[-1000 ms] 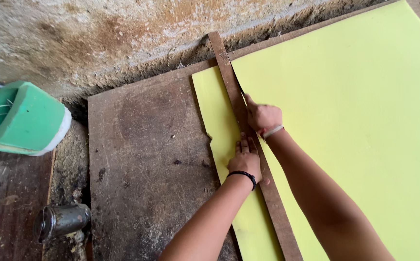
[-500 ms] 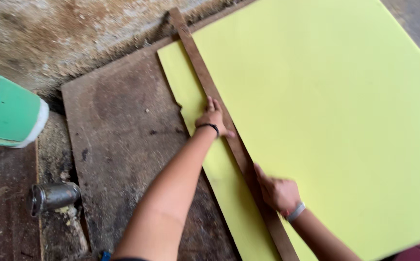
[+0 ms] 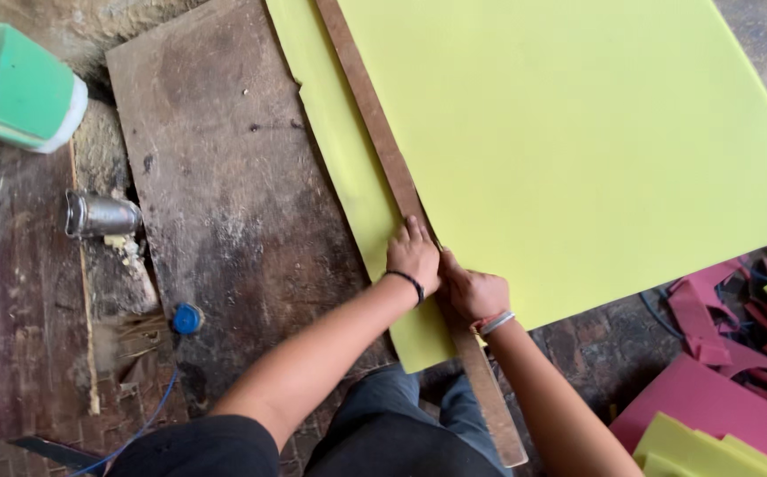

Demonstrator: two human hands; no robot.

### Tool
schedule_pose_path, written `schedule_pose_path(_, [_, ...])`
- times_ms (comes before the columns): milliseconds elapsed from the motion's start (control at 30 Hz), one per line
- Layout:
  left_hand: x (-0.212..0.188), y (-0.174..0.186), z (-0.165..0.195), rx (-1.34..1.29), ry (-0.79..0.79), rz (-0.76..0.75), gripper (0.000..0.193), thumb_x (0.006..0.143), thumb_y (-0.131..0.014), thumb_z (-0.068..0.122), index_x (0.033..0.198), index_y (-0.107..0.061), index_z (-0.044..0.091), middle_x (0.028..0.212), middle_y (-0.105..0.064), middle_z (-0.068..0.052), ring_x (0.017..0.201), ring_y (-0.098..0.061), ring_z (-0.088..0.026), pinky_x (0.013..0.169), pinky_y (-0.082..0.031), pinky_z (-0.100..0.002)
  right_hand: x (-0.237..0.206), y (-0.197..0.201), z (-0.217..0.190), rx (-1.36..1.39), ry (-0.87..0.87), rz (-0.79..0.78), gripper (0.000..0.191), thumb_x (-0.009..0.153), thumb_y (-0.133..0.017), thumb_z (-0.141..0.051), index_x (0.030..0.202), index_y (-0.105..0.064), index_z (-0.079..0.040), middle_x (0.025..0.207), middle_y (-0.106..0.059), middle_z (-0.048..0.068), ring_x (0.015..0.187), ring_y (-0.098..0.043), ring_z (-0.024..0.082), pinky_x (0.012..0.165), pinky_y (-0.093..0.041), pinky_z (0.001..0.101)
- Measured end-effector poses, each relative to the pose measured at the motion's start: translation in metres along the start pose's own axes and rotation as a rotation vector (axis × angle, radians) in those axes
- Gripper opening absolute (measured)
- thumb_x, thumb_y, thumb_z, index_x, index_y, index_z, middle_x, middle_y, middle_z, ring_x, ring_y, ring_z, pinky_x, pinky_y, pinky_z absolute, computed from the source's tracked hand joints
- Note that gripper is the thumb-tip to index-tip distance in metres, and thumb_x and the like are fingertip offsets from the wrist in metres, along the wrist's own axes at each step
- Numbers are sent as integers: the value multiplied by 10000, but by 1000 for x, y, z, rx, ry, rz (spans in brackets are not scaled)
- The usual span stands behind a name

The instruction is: The person measures a large yellow foam sheet with a tape measure, aligns a wooden straightedge across it, and cuts the foam along the straightedge with a long knife. They reposition the sheet, take additional measurements, make another cut, and stack the cut foam sheets on a pile with other foam sheets.

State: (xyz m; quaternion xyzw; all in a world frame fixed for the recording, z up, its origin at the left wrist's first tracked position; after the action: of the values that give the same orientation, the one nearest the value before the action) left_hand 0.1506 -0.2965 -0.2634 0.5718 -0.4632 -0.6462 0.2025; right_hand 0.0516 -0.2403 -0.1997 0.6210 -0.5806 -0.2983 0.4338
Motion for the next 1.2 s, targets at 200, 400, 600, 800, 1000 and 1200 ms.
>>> schedule_pose_path(200, [-14,-3,11,-56,165,101,1216,773,-854,493,1600,-128,-23,1696,-58,-237,1441,-372,-369,1026,-443,-558,-65,19,-4,-39,64,57,529,901,-630,-239,1429,-597,-236,672,-686,42,562,-661,258,510,-530,419])
schedule_pose_path(400, [-42,20,14,-155,164,-137,1478,644,-948,567,1616,5,-12,1703,38,-230,1470,-362,-331,1063,-478,-404,-266,30,27,-31,59,-160,646,857,-639,-180,1490,-513,-188,631,-653,7,502,-630,211,490,-509,388])
schedule_pose_path(600, [-74,21,9,-339,204,-84,1321,723,-881,513,1644,-22,120,1736,50,-87,1503,-342,-270,979,-562,-371,-361,87,35,-12,131,-60,594,897,-697,-211,1468,-532,-185,633,-645,-9,504,-619,176,493,-494,365])
schedule_pose_path(800, [-130,-35,20,-472,75,284,822,951,-704,400,1597,-276,127,1675,-196,-144,1533,-262,-317,1182,-349,-428,-336,111,53,-21,-90,-22,561,881,-735,-264,1406,-580,-144,626,-658,61,536,-626,242,509,-494,393])
schedule_pose_path(1000, [-167,-65,-34,-805,349,447,833,830,-803,320,1502,-384,61,1627,-261,-251,1502,-252,-383,1224,-271,-440,-228,48,42,915,-568,4,243,1009,-649,-162,1222,-613,-50,841,-689,35,759,-632,103,677,-512,276])
schedule_pose_path(1200, [-148,-52,-74,-1496,523,496,874,790,-801,218,1502,-327,36,1336,-595,-206,1162,-638,-318,990,-524,-410,-156,17,0,1118,-731,-78,231,1007,-639,-171,1200,-624,-44,839,-634,50,713,-559,136,603,-477,299])
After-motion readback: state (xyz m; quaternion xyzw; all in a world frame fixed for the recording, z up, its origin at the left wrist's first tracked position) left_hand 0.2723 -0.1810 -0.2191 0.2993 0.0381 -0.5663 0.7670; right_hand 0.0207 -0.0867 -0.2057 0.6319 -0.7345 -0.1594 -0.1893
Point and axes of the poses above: each hand's wrist, its own x-axis towards the middle knuckle, its own y-axis out of the back of the hand, z = x × y, the point moved 10 cm from there along x, towards the middle knuckle
